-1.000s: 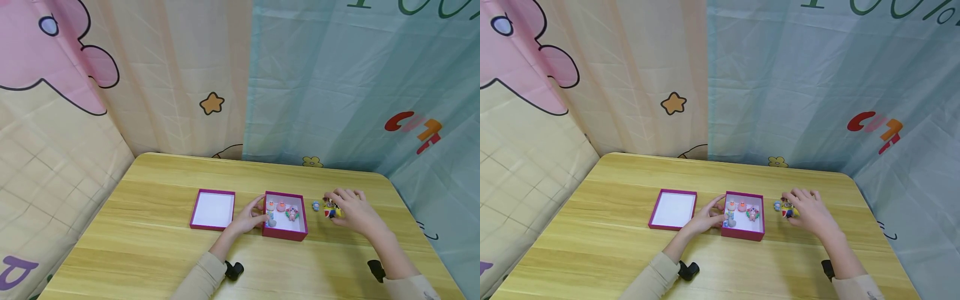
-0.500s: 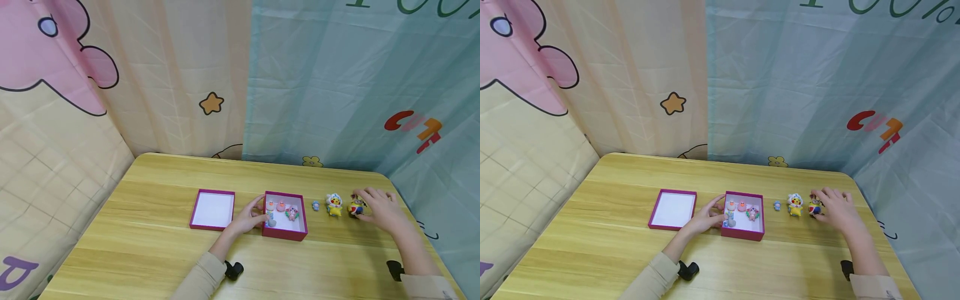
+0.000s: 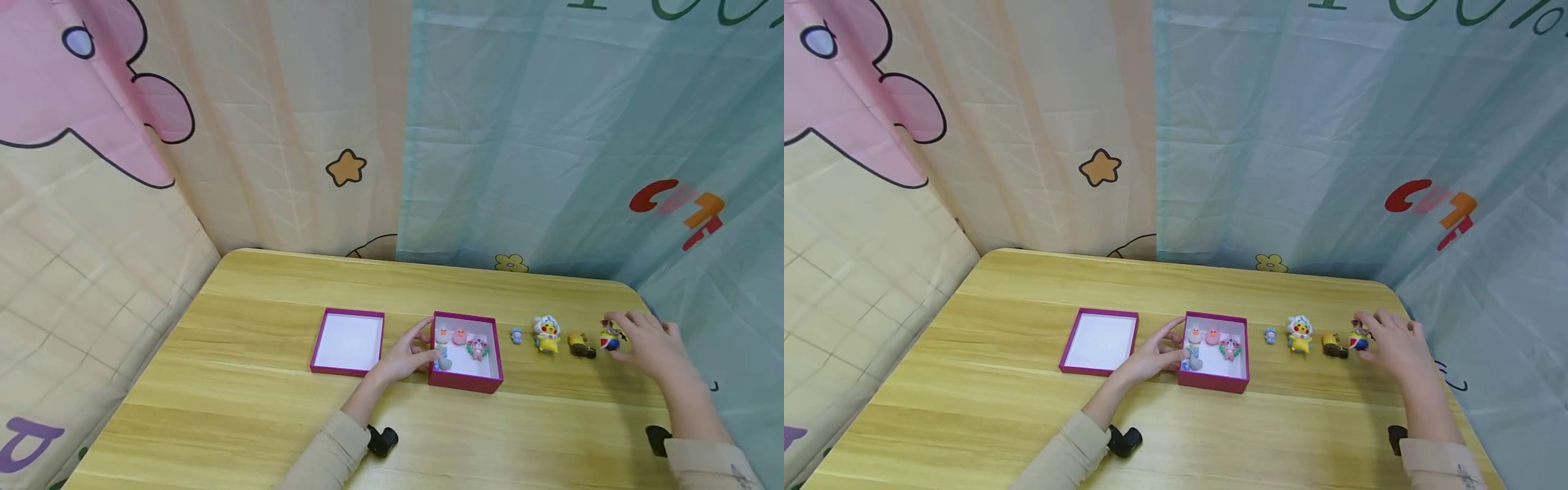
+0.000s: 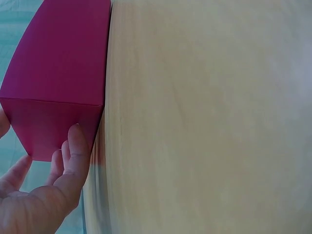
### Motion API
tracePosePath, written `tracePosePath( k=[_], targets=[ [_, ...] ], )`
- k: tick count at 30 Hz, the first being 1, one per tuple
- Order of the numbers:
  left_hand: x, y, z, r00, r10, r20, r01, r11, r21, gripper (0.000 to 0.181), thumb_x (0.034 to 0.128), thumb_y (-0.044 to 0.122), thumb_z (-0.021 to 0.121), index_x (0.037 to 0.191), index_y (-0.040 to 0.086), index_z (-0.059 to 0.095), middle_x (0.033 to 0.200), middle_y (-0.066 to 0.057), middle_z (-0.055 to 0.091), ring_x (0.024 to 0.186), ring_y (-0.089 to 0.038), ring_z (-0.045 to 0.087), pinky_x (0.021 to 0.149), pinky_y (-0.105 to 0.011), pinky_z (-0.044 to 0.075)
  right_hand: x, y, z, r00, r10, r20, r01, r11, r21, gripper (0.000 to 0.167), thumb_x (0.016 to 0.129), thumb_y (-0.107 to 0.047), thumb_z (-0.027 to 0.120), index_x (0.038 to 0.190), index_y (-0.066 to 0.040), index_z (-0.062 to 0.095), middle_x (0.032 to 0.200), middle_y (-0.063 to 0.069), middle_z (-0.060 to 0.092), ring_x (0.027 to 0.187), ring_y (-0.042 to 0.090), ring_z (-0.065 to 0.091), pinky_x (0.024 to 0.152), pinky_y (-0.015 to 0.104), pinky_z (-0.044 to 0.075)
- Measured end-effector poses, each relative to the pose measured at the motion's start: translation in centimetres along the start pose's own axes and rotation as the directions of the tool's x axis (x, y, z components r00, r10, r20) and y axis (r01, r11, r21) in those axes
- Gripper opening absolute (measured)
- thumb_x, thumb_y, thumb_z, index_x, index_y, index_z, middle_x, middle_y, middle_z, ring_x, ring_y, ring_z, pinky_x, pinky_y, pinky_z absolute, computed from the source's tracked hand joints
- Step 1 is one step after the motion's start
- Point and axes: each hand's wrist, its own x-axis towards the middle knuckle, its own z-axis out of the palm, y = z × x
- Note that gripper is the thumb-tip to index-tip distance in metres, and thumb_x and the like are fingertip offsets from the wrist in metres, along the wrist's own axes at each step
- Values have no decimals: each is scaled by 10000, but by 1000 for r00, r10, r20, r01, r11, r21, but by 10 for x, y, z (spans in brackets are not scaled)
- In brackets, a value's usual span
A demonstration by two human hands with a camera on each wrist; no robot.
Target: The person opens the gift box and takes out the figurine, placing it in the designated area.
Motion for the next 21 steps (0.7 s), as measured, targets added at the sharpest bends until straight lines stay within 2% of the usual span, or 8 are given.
tracePosePath(
  k=[6, 12, 21],
  targets=[
    [0, 1, 0, 1000, 1, -2, -1, 1000, 4, 649, 877, 133, 614, 1437, 133, 286, 1197, -208, 406, 814, -163, 519, 783, -406, 529, -4, 15, 7, 996, 52, 76, -53, 999, 10, 621, 671, -230, 790, 1172, -91, 450, 974, 173, 482, 858, 366, 428, 706, 591, 289],
    [0, 0, 0, 1000, 0, 2, 0, 1000, 2, 650, 877, 133, 613, 1438, 137, 284, 1196, -206, 404, 811, -154, 514, 791, -417, 525, -11, 27, 16, 977, 120, 178, -123, 992, 4, 632, 704, -272, 768, 1205, -80, 434, 968, 182, 466, 824, 344, 414, 669, 549, 290],
    [0, 0, 0, 1000, 1, 2, -1, 1000, -2, 652, 876, 123, 612, 1438, 131, 282, 1203, -232, 394, 822, -181, 524, 796, -439, 520, -15, 36, 33, 975, 135, 177, -141, 990, 26, 629, 695, -277, 769, 1198, -85, 443, 959, 197, 479, 866, 378, 424, 652, 538, 284]
  ],
)
